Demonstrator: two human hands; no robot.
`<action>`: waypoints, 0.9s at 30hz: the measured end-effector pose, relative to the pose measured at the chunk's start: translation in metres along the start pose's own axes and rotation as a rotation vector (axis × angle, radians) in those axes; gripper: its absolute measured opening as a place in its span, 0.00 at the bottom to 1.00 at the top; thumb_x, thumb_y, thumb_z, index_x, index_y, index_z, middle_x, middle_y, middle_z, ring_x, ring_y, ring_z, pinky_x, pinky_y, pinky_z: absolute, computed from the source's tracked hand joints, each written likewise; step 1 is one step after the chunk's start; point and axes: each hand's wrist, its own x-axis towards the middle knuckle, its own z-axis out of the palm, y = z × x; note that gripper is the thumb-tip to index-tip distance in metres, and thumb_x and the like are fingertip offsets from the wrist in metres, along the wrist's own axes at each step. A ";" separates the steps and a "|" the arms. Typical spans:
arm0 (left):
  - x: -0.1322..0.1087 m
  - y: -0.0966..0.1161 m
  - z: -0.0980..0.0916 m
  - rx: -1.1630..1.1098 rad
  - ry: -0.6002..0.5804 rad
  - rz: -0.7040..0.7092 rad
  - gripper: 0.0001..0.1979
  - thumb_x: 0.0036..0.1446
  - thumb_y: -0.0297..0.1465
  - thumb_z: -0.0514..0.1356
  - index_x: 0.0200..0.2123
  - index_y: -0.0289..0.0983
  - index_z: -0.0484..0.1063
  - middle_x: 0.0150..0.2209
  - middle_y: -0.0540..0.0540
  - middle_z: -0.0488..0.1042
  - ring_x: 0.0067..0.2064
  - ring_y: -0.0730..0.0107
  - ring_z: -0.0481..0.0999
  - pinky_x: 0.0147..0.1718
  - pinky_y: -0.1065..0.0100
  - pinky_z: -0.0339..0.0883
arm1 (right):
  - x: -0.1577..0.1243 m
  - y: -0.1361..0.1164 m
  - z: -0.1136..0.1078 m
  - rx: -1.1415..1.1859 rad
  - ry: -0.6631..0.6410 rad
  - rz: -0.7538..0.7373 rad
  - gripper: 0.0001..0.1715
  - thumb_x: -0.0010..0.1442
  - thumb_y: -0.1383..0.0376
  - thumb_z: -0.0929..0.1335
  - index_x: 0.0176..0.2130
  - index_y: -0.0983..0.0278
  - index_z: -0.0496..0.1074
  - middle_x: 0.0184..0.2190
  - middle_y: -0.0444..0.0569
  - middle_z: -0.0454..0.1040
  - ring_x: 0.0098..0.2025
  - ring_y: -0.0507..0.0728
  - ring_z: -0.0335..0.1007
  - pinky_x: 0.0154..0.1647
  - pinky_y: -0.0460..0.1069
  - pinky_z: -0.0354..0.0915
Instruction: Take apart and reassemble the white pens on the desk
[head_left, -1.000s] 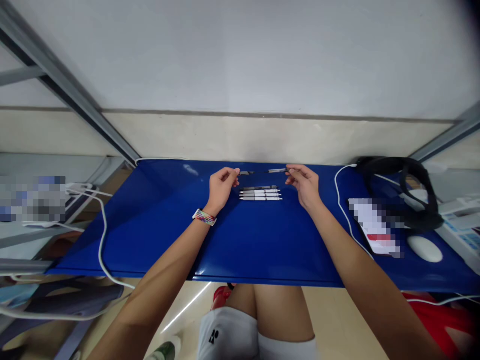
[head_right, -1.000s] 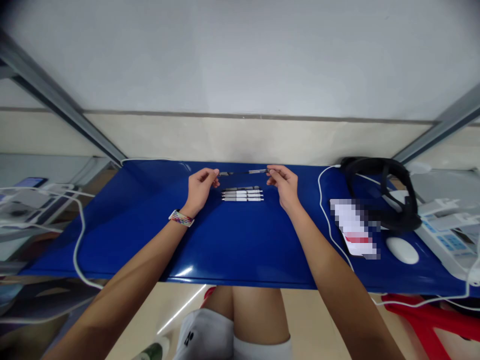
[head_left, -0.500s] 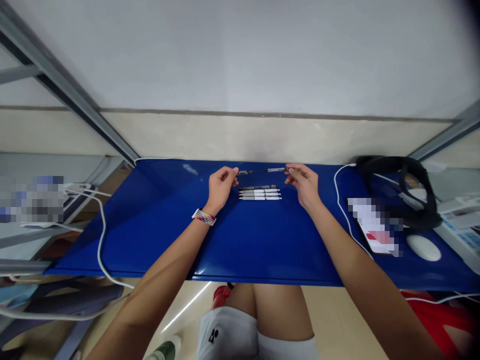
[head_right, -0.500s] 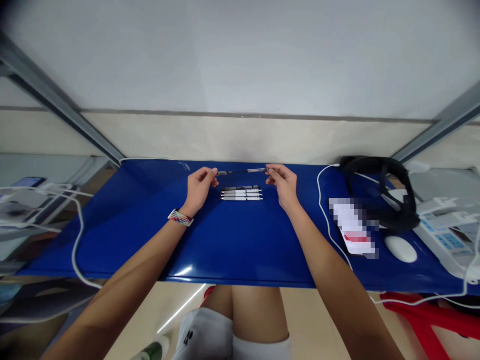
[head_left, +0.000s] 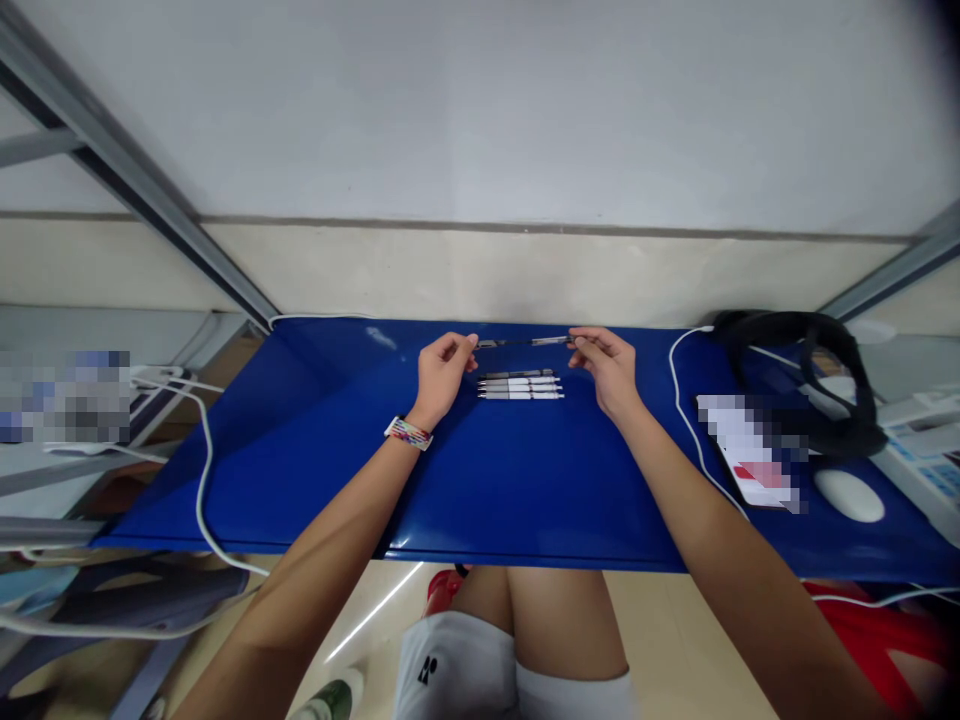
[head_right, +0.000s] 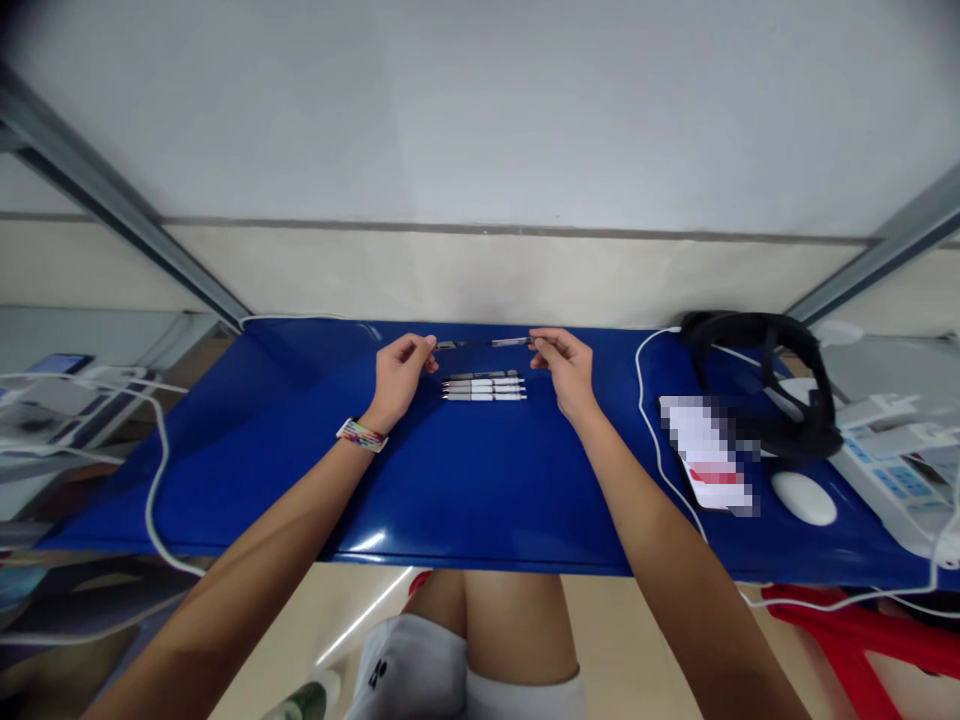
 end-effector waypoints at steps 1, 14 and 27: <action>0.000 0.000 0.000 0.000 0.000 -0.001 0.24 0.65 0.51 0.70 0.26 0.39 0.74 0.24 0.49 0.75 0.26 0.72 0.75 0.30 0.68 0.72 | 0.000 0.000 0.000 -0.002 0.000 -0.001 0.15 0.58 0.54 0.79 0.44 0.58 0.85 0.34 0.47 0.83 0.28 0.54 0.75 0.33 0.52 0.73; -0.007 0.000 -0.001 0.173 -0.180 0.042 0.32 0.72 0.54 0.61 0.22 0.40 0.72 0.20 0.49 0.72 0.24 0.70 0.70 0.28 0.67 0.63 | -0.012 -0.008 0.012 -0.015 -0.217 -0.020 0.14 0.59 0.53 0.82 0.42 0.56 0.88 0.33 0.47 0.85 0.33 0.58 0.81 0.43 0.58 0.79; -0.012 0.002 0.002 0.338 -0.110 0.252 0.25 0.73 0.47 0.64 0.26 0.40 0.74 0.24 0.50 0.75 0.27 0.70 0.73 0.32 0.65 0.65 | -0.010 -0.005 0.012 0.017 -0.164 0.020 0.16 0.56 0.53 0.82 0.42 0.57 0.88 0.33 0.47 0.85 0.30 0.55 0.79 0.39 0.54 0.78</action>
